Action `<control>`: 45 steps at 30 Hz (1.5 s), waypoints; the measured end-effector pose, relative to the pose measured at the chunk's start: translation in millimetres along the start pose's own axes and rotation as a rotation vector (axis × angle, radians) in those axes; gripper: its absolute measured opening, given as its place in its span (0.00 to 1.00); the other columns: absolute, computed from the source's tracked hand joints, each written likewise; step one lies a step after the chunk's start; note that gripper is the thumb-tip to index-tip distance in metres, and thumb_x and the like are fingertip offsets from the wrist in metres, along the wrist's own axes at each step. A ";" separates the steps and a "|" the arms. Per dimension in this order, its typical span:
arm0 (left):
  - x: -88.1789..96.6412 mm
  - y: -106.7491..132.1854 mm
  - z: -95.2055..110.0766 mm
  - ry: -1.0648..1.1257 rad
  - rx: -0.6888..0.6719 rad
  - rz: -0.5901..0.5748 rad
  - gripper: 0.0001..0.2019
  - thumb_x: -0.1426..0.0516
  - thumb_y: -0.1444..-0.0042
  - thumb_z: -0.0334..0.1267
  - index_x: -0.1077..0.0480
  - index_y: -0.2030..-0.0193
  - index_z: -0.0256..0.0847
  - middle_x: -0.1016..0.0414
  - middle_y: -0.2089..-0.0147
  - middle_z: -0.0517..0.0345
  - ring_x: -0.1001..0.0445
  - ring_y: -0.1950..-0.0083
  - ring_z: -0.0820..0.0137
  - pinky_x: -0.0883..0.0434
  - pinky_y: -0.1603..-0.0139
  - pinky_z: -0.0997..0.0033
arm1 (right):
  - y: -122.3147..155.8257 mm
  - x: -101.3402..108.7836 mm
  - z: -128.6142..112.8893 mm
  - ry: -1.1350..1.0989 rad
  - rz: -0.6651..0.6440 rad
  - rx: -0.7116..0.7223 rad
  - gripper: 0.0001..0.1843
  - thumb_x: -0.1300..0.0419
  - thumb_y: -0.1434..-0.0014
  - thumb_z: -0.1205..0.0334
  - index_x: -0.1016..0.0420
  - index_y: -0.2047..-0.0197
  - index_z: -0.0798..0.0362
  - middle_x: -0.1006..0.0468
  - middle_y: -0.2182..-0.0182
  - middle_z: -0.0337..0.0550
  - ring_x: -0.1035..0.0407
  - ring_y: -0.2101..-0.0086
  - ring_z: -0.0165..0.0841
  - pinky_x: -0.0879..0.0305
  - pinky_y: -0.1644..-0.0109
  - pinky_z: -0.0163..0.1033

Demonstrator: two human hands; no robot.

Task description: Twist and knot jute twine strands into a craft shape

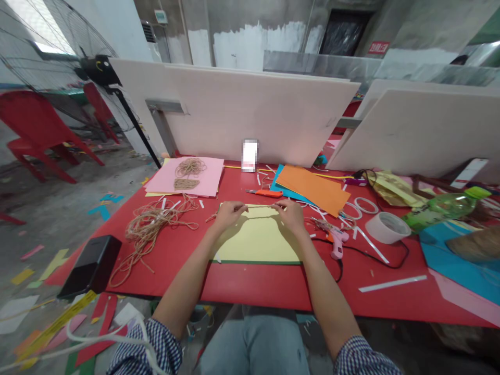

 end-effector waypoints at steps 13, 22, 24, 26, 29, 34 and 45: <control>-5.1 3.1 -2.8 0.020 0.022 0.044 0.19 0.46 0.41 0.48 0.22 0.71 0.38 0.38 0.83 0.63 0.42 0.80 0.73 0.51 0.74 0.71 | 0.5 -7.6 -0.8 -0.353 -0.063 -0.044 0.20 0.49 0.37 0.50 0.24 0.70 0.52 0.20 0.71 0.45 0.28 0.68 0.35 0.37 0.63 0.37; 0.9 1.7 -6.6 -0.016 -0.024 0.000 0.18 0.47 0.41 0.48 0.21 0.59 0.39 0.23 0.72 0.56 0.33 0.72 0.70 0.41 0.69 0.73 | 0.0 -1.9 -0.2 -0.328 0.037 -0.082 0.24 0.50 0.38 0.42 0.33 0.76 0.50 0.25 0.77 0.42 0.32 0.72 0.34 0.42 0.65 0.38; 3.5 1.7 -9.9 -0.061 0.007 -0.015 0.19 0.47 0.41 0.48 0.21 0.58 0.38 0.23 0.72 0.56 0.33 0.72 0.70 0.41 0.68 0.73 | 0.0 0.8 2.2 -0.309 0.088 -0.093 0.26 0.51 0.37 0.39 0.36 0.78 0.50 0.27 0.78 0.41 0.34 0.74 0.34 0.45 0.67 0.38; 4.1 1.4 -13.3 -0.093 0.041 -0.061 0.20 0.48 0.41 0.50 0.21 0.61 0.37 0.24 0.74 0.56 0.33 0.73 0.71 0.42 0.70 0.73 | 0.1 3.2 4.5 -0.309 0.127 -0.087 0.27 0.52 0.37 0.38 0.38 0.78 0.49 0.29 0.80 0.41 0.36 0.75 0.34 0.47 0.68 0.39; 4.4 0.4 -18.7 -0.107 0.065 -0.106 0.22 0.49 0.41 0.51 0.21 0.65 0.36 0.25 0.75 0.56 0.33 0.73 0.71 0.44 0.71 0.73 | 0.0 5.9 8.9 -0.322 0.181 -0.099 0.28 0.52 0.37 0.38 0.40 0.80 0.49 0.31 0.81 0.40 0.38 0.77 0.33 0.48 0.69 0.39; 12.6 -2.2 -33.5 0.012 0.130 -0.125 0.22 0.47 0.45 0.53 0.22 0.68 0.35 0.26 0.76 0.57 0.33 0.73 0.71 0.42 0.71 0.73 | -1.9 5.3 21.1 -0.511 0.268 -0.245 0.28 0.48 0.40 0.37 0.39 0.81 0.49 0.32 0.81 0.39 0.39 0.77 0.31 0.45 0.70 0.39; 21.0 -8.7 -61.9 0.083 0.240 0.221 0.13 0.44 0.44 0.45 0.25 0.61 0.38 0.23 0.68 0.56 0.28 0.65 0.68 0.32 0.63 0.71 | -5.2 -18.5 28.2 -1.169 0.073 -0.469 0.11 0.36 0.46 0.51 0.27 0.63 0.47 0.18 0.65 0.39 0.25 0.68 0.32 0.38 0.73 0.32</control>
Point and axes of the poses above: each hand's wrist, its own y-axis away from the middle knuckle, its own x-axis out of the back of the hand, z = x × y, the point moved 3 cm from there along -y, towards the middle knuckle
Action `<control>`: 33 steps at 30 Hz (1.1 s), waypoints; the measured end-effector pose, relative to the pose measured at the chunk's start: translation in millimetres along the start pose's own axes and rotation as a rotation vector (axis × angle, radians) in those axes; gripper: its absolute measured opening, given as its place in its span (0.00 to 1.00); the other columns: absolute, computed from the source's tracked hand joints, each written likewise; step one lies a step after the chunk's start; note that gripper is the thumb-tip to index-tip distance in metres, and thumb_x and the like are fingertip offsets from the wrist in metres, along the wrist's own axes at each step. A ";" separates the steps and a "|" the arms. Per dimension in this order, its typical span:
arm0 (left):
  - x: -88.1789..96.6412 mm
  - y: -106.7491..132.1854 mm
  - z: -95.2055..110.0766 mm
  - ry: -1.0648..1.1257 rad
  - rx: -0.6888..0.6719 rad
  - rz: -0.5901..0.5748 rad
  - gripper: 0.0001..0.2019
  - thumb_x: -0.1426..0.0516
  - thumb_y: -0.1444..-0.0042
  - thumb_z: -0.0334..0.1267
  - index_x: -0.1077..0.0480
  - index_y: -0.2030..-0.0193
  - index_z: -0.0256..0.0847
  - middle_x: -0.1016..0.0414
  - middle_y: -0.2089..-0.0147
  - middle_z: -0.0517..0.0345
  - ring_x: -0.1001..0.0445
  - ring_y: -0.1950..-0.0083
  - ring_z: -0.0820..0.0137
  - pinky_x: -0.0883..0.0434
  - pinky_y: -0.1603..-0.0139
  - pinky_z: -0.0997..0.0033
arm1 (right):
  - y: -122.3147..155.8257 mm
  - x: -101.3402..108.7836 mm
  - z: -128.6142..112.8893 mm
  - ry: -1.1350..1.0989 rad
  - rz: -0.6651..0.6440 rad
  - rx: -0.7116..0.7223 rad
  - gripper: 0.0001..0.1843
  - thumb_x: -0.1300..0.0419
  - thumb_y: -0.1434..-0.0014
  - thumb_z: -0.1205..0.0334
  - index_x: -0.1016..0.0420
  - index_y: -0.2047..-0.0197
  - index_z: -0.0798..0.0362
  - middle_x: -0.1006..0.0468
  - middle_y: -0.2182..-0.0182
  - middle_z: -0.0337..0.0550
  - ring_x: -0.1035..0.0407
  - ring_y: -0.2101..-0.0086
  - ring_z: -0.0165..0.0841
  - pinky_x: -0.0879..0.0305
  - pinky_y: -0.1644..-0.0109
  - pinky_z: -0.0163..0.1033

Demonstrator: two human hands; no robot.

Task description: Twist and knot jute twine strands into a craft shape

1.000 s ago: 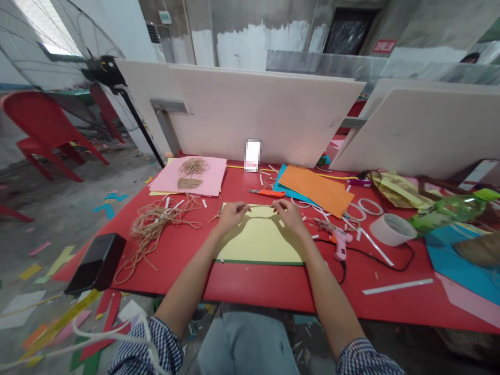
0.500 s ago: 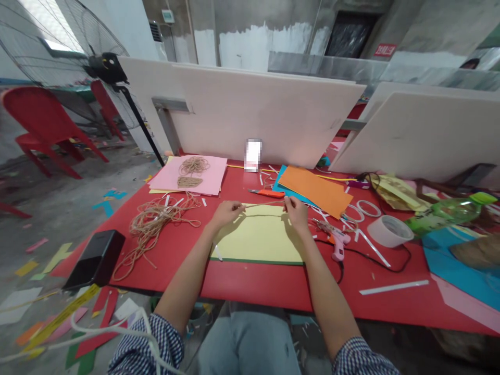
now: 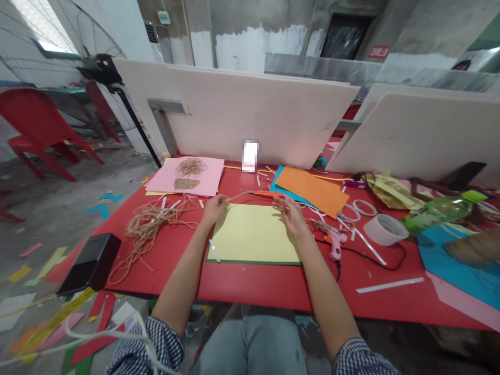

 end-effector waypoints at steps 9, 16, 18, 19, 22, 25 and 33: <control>24.0 17.1 20.0 -0.391 0.002 0.365 0.24 0.51 0.42 0.27 0.36 0.38 0.34 0.32 0.39 0.36 0.34 0.37 0.52 0.34 0.38 0.50 | -0.5 6.3 7.4 0.050 0.089 0.011 0.11 0.37 0.52 0.61 0.25 0.63 0.48 0.18 0.69 0.37 0.25 0.68 0.31 0.34 0.68 0.32; 60.3 29.5 20.9 -0.828 0.292 0.423 0.22 0.51 0.41 0.31 0.34 0.41 0.25 0.29 0.44 0.23 0.38 0.35 0.38 0.36 0.44 0.37 | 5.8 -1.7 3.3 0.114 0.093 -0.016 0.10 0.40 0.55 0.61 0.23 0.67 0.49 0.18 0.67 0.39 0.28 0.68 0.30 0.38 0.68 0.33; 65.6 27.1 14.2 -0.849 0.342 0.330 0.18 0.52 0.41 0.32 0.28 0.49 0.24 0.24 0.52 0.24 0.30 0.42 0.40 0.34 0.48 0.42 | 7.3 -3.3 1.0 0.144 0.075 -0.011 0.09 0.40 0.55 0.60 0.23 0.67 0.49 0.18 0.67 0.40 0.28 0.68 0.31 0.38 0.67 0.34; 67.8 25.6 12.1 -0.846 0.348 0.299 0.18 0.52 0.40 0.32 0.27 0.51 0.25 0.23 0.55 0.25 0.27 0.46 0.41 0.33 0.50 0.45 | 7.9 -4.1 -0.1 0.164 0.065 -0.006 0.09 0.40 0.54 0.59 0.23 0.67 0.49 0.18 0.66 0.40 0.28 0.67 0.31 0.38 0.67 0.34; 72.7 20.8 13.4 -0.745 0.282 0.317 0.18 0.53 0.38 0.37 0.25 0.54 0.31 0.21 0.56 0.31 0.23 0.52 0.47 0.31 0.53 0.52 | 10.1 -7.2 -2.8 0.228 0.045 0.032 0.08 0.40 0.53 0.58 0.24 0.67 0.49 0.19 0.65 0.41 0.28 0.65 0.33 0.36 0.65 0.35; 74.4 16.3 22.8 -0.463 0.110 0.397 0.17 0.53 0.38 0.39 0.25 0.53 0.38 0.20 0.58 0.44 0.23 0.54 0.57 0.31 0.52 0.60 | 14.7 -15.2 -4.9 0.277 0.022 0.120 0.08 0.40 0.50 0.57 0.24 0.67 0.48 0.21 0.66 0.42 0.29 0.64 0.35 0.33 0.65 0.37; 51.6 22.1 49.9 0.267 -0.118 -0.224 0.12 0.44 0.46 0.43 0.33 0.57 0.41 0.35 0.77 0.66 0.32 0.72 0.72 0.33 0.66 0.73 | 51.4 -61.5 -13.3 0.515 -0.331 0.382 0.16 0.39 0.43 0.54 0.22 0.51 0.44 0.25 0.46 0.46 0.31 0.49 0.40 0.29 0.54 0.42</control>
Point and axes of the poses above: each hand's wrist, its own y-axis away from the middle knuckle, its own x-axis out of the back of the hand, z = x × y, the point moved 3 cm from there along -y, towards the middle knuckle
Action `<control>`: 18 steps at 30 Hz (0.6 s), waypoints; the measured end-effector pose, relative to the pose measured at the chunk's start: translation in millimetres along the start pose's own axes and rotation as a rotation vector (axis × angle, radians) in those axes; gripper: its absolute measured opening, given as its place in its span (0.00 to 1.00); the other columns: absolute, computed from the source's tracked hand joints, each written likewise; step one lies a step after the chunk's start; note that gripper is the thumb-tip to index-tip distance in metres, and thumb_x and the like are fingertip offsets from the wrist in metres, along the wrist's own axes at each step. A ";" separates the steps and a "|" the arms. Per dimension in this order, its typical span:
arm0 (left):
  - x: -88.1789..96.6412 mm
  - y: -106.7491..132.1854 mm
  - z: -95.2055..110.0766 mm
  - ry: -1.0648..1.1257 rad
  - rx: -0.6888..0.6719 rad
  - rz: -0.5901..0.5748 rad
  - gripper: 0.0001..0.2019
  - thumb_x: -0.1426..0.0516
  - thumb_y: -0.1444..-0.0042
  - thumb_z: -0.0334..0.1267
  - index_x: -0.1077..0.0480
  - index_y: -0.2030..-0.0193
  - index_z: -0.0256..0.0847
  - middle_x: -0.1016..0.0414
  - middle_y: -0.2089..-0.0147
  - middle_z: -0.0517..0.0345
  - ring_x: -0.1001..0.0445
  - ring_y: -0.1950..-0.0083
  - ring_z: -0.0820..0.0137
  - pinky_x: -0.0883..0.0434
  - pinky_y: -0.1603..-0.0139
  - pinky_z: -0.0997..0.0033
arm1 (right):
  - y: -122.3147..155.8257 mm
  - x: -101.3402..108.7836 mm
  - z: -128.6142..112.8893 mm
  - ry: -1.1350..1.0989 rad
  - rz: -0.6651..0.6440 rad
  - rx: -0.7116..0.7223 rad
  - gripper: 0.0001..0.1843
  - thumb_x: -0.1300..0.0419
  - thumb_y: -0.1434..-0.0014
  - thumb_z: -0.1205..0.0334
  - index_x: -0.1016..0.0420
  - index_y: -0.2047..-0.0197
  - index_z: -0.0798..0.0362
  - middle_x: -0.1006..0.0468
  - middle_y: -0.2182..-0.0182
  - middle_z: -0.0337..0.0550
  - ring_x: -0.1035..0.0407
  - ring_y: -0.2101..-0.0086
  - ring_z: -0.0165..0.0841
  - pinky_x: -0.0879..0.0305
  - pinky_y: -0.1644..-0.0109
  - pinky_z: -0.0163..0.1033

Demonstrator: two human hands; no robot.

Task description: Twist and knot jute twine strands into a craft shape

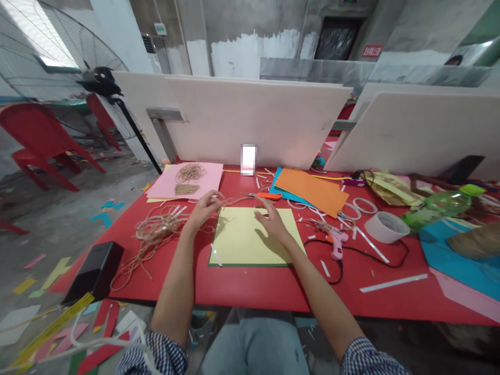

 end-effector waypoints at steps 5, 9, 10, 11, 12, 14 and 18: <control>-30.4 4.3 3.9 0.115 0.054 -0.307 0.16 0.39 0.49 0.46 0.37 0.58 0.42 0.35 0.76 0.67 0.34 0.73 0.74 0.35 0.67 0.74 | 7.8 -22.0 -10.2 0.067 -0.162 0.061 0.17 0.39 0.40 0.51 0.22 0.49 0.44 0.21 0.49 0.45 0.27 0.54 0.39 0.32 0.52 0.43; -42.2 3.9 0.8 0.080 0.055 -0.431 0.18 0.40 0.47 0.50 0.34 0.55 0.41 0.33 0.75 0.66 0.32 0.72 0.72 0.34 0.65 0.73 | 5.2 -21.2 -5.1 0.120 -0.101 0.035 0.15 0.43 0.38 0.50 0.20 0.68 0.48 0.19 0.71 0.42 0.27 0.68 0.36 0.35 0.58 0.41; -42.0 3.3 -1.2 0.047 0.059 -0.438 0.19 0.41 0.46 0.51 0.33 0.54 0.40 0.32 0.75 0.65 0.31 0.71 0.71 0.33 0.65 0.72 | 3.4 -17.6 -3.1 0.098 -0.057 0.015 0.17 0.43 0.38 0.49 0.21 0.70 0.48 0.20 0.74 0.41 0.28 0.69 0.36 0.36 0.60 0.40; -40.9 2.6 -3.7 0.008 0.064 -0.436 0.20 0.41 0.47 0.52 0.32 0.53 0.40 0.31 0.73 0.63 0.31 0.71 0.71 0.33 0.65 0.72 | 1.4 -12.6 -1.1 0.060 0.004 -0.004 0.18 0.43 0.39 0.47 0.22 0.71 0.49 0.21 0.74 0.41 0.29 0.70 0.35 0.36 0.62 0.40; -39.2 1.7 -6.1 -0.035 0.067 -0.427 0.21 0.41 0.47 0.53 0.31 0.53 0.40 0.29 0.72 0.61 0.30 0.70 0.70 0.32 0.65 0.71 | -0.7 -6.4 1.0 0.011 0.077 -0.022 0.18 0.43 0.40 0.46 0.23 0.72 0.49 0.22 0.74 0.42 0.29 0.70 0.35 0.37 0.63 0.39; -35.2 -0.3 -10.0 -0.120 0.052 -0.395 0.22 0.40 0.50 0.55 0.28 0.57 0.39 0.26 0.68 0.57 0.28 0.67 0.68 0.32 0.65 0.70 | -4.6 7.3 6.2 -0.095 0.225 -0.063 0.20 0.42 0.42 0.42 0.26 0.73 0.49 0.22 0.73 0.42 0.30 0.69 0.35 0.37 0.63 0.38; -29.9 -2.3 -14.0 -0.166 0.042 -0.341 0.21 0.41 0.50 0.57 0.25 0.63 0.39 0.23 0.64 0.52 0.28 0.64 0.65 0.32 0.66 0.71 | -9.6 32.3 20.9 -0.177 0.431 -0.166 0.19 0.42 0.45 0.42 0.29 0.74 0.49 0.23 0.72 0.42 0.31 0.68 0.34 0.38 0.64 0.38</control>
Point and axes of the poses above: each hand's wrist, its own y-axis away from the middle knuckle, its own x-axis out of the back of the hand, z = x × y, the point moved 3 cm from there along -y, towards the middle knuckle
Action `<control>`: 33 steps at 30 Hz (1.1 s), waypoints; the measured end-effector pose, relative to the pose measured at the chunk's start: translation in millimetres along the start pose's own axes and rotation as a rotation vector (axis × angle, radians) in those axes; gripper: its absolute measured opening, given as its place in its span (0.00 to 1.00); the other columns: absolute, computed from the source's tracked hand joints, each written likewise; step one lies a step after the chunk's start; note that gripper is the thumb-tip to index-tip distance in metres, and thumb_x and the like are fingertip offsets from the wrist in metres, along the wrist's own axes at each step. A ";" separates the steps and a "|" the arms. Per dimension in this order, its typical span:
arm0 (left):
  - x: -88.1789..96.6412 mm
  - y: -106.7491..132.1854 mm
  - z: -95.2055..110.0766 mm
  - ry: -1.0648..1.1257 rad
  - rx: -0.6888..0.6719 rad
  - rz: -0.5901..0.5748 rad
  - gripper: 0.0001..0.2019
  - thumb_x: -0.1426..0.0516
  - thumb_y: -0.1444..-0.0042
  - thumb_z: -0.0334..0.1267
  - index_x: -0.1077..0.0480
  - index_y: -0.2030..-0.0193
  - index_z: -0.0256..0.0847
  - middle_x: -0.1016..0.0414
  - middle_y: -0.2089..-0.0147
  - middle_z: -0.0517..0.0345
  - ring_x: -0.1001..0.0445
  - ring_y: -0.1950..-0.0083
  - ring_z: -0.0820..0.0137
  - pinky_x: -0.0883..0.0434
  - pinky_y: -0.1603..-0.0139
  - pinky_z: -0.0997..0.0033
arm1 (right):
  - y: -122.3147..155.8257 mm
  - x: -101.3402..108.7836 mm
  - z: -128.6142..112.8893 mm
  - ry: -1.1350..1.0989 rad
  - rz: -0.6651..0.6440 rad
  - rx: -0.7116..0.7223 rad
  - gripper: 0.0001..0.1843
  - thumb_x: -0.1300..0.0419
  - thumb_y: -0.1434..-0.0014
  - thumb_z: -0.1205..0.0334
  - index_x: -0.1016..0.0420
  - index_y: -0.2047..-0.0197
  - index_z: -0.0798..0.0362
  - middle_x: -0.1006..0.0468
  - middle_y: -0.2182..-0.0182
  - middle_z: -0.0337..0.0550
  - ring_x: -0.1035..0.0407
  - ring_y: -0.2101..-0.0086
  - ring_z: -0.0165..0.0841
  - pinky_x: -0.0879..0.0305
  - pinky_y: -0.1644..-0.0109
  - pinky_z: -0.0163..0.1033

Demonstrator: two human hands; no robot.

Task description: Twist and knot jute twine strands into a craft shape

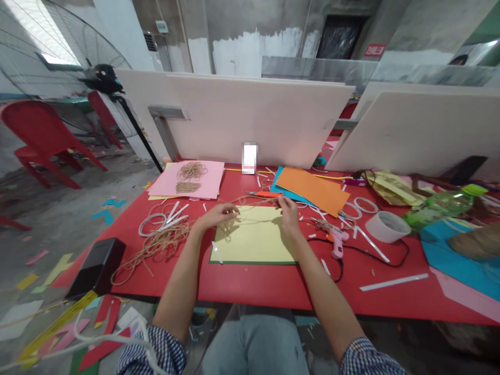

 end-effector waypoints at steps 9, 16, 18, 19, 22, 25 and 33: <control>22.0 -0.4 -17.4 0.006 0.120 0.393 0.16 0.45 0.47 0.50 0.28 0.73 0.39 0.28 0.75 0.58 0.31 0.70 0.70 0.35 0.70 0.74 | -18.6 26.2 21.5 -0.141 0.201 -0.132 0.19 0.45 0.47 0.40 0.36 0.73 0.47 0.23 0.71 0.39 0.29 0.66 0.34 0.41 0.67 0.37; 38.8 9.7 -23.6 -0.435 0.315 0.723 0.17 0.51 0.41 0.45 0.25 0.69 0.39 0.21 0.65 0.44 0.24 0.58 0.56 0.32 0.56 0.61 | -16.7 18.0 8.9 -0.175 0.021 -0.056 0.23 0.42 0.48 0.36 0.36 0.76 0.47 0.44 0.85 0.32 0.50 0.81 0.29 0.51 0.76 0.38; 37.8 13.0 -25.0 -0.582 0.414 0.719 0.19 0.50 0.40 0.47 0.23 0.68 0.37 0.22 0.66 0.38 0.24 0.57 0.50 0.31 0.56 0.55 | -14.1 14.4 7.7 -0.113 -0.043 -0.040 0.21 0.42 0.46 0.38 0.33 0.76 0.47 0.44 0.85 0.33 0.50 0.81 0.29 0.49 0.76 0.38; 36.5 14.1 -25.6 -0.632 0.452 0.709 0.20 0.50 0.40 0.48 0.23 0.67 0.35 0.22 0.66 0.34 0.25 0.56 0.47 0.31 0.55 0.53 | -12.8 12.7 7.8 -0.084 -0.063 -0.034 0.21 0.42 0.45 0.39 0.32 0.76 0.47 0.42 0.84 0.34 0.48 0.80 0.29 0.47 0.75 0.38; 31.6 15.8 -24.2 -0.751 0.490 0.714 0.20 0.48 0.41 0.46 0.23 0.61 0.31 0.24 0.59 0.28 0.28 0.49 0.41 0.31 0.53 0.47 | -10.0 8.1 9.0 -0.026 -0.096 -0.024 0.20 0.42 0.44 0.41 0.31 0.77 0.48 0.37 0.82 0.36 0.43 0.78 0.30 0.42 0.72 0.37; 24.9 12.8 -17.3 -0.824 0.344 0.757 0.17 0.48 0.40 0.41 0.25 0.50 0.35 0.28 0.45 0.30 0.35 0.41 0.41 0.32 0.51 0.46 | -8.2 4.2 10.6 0.001 -0.117 -0.020 0.21 0.41 0.44 0.41 0.29 0.77 0.48 0.35 0.81 0.36 0.41 0.77 0.30 0.40 0.72 0.36; -1.9 -8.4 -14.9 -0.693 0.140 0.547 0.11 0.47 0.41 0.36 0.22 0.66 0.40 0.22 0.59 0.38 0.32 0.49 0.48 0.33 0.50 0.52 | -0.6 -4.8 10.2 0.079 -0.193 0.014 0.14 0.41 0.44 0.48 0.27 0.73 0.48 0.32 0.79 0.37 0.37 0.75 0.31 0.39 0.73 0.34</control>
Point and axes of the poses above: each hand's wrist, its own y-axis away from the middle knuckle, its own x-axis out of the back of the hand, z = x × y, the point moved 3 cm from there along -y, towards the middle knuckle
